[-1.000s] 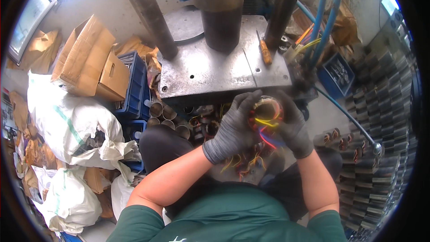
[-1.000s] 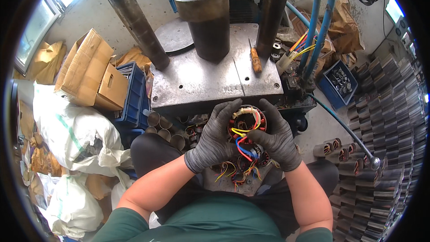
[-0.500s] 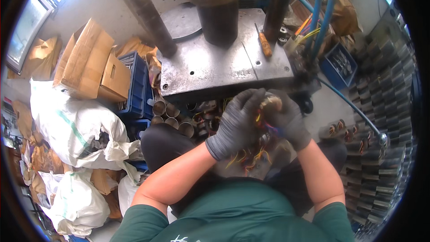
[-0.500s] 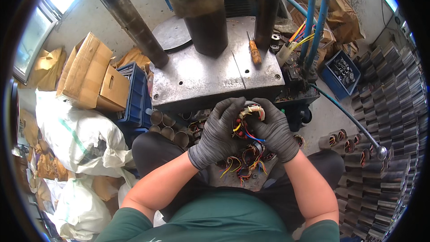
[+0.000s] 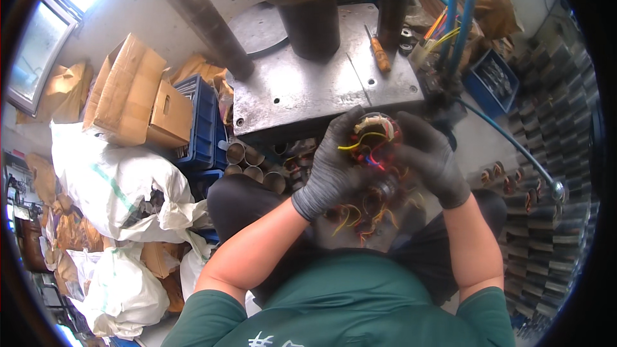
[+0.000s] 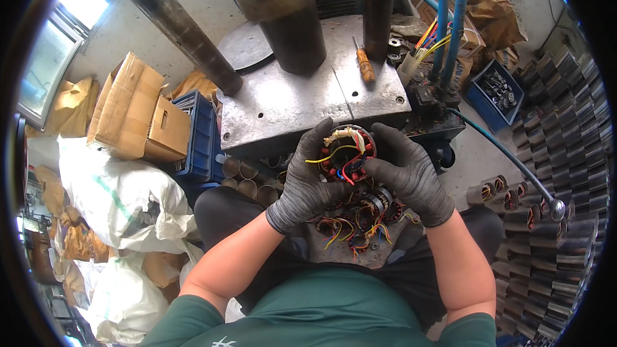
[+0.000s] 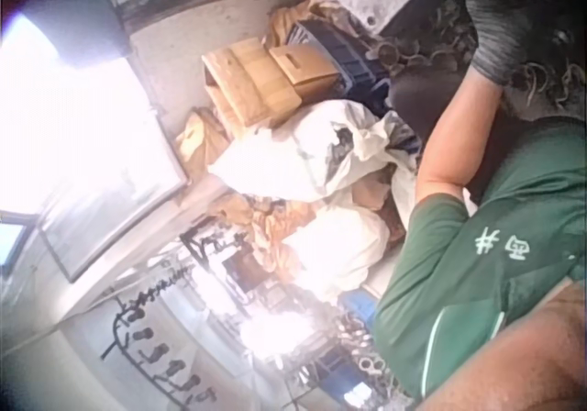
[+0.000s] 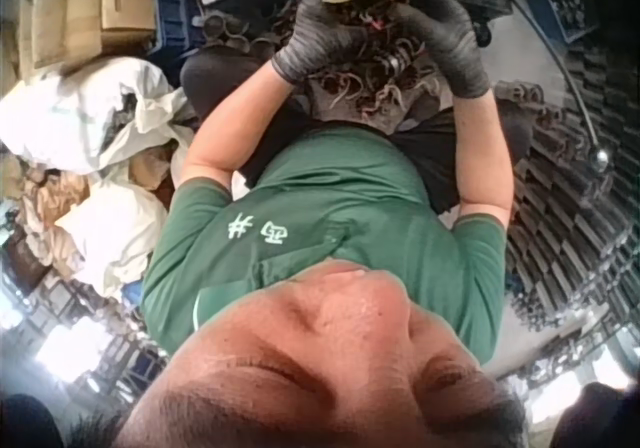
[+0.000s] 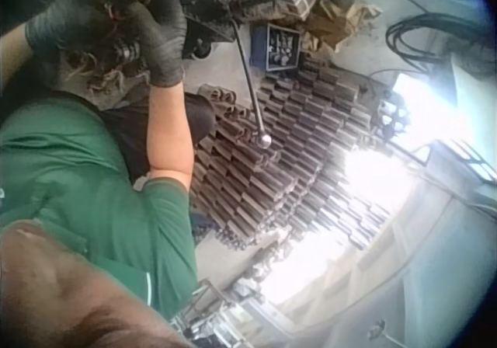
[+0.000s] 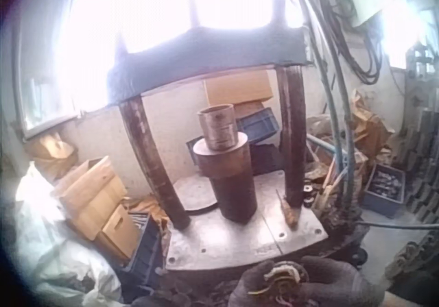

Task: Using a hydraulic press to insert wound motor stators into cylindrical metal housings and stacking the finished components.

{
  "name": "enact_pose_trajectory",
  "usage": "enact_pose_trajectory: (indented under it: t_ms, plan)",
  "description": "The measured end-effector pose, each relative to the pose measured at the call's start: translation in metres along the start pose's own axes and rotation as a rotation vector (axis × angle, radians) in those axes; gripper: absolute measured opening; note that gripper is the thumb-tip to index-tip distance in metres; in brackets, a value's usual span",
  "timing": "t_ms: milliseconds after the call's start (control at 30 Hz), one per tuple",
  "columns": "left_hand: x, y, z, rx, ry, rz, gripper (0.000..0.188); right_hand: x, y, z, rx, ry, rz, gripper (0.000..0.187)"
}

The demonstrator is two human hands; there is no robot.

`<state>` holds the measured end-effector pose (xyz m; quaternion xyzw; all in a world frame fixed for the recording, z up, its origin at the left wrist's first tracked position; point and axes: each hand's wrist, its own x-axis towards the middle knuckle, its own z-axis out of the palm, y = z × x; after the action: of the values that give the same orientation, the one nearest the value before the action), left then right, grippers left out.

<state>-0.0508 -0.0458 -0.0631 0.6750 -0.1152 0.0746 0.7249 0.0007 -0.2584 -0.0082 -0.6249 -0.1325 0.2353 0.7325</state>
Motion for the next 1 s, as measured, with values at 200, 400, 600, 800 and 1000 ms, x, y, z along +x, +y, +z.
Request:
enact_pose_trajectory:
  t_ms: [200,400,600,800,1000]
  plan:
    - [0.008,0.002,-0.007,0.268,0.102,0.238,0.115,0.000,0.008,-0.005,-0.049,-0.050,-0.180,0.072]
    - [0.011,0.016,-0.010,0.672,0.214,0.481,0.115,0.000,0.006,0.010,0.134,-0.115,-0.182,0.087]
    - [0.011,0.011,-0.012,0.608,0.192,0.536,0.119,0.002,0.011,0.013,0.068,-0.120,-0.240,0.100]
    - [0.009,0.016,-0.010,0.652,0.200,0.481,0.117,-0.001,0.013,0.023,0.135,-0.105,-0.278,0.098]
    - [0.010,0.022,-0.009,0.737,0.213,0.454,0.112,0.001,0.023,0.020,0.027,-0.052,-0.294,0.091]
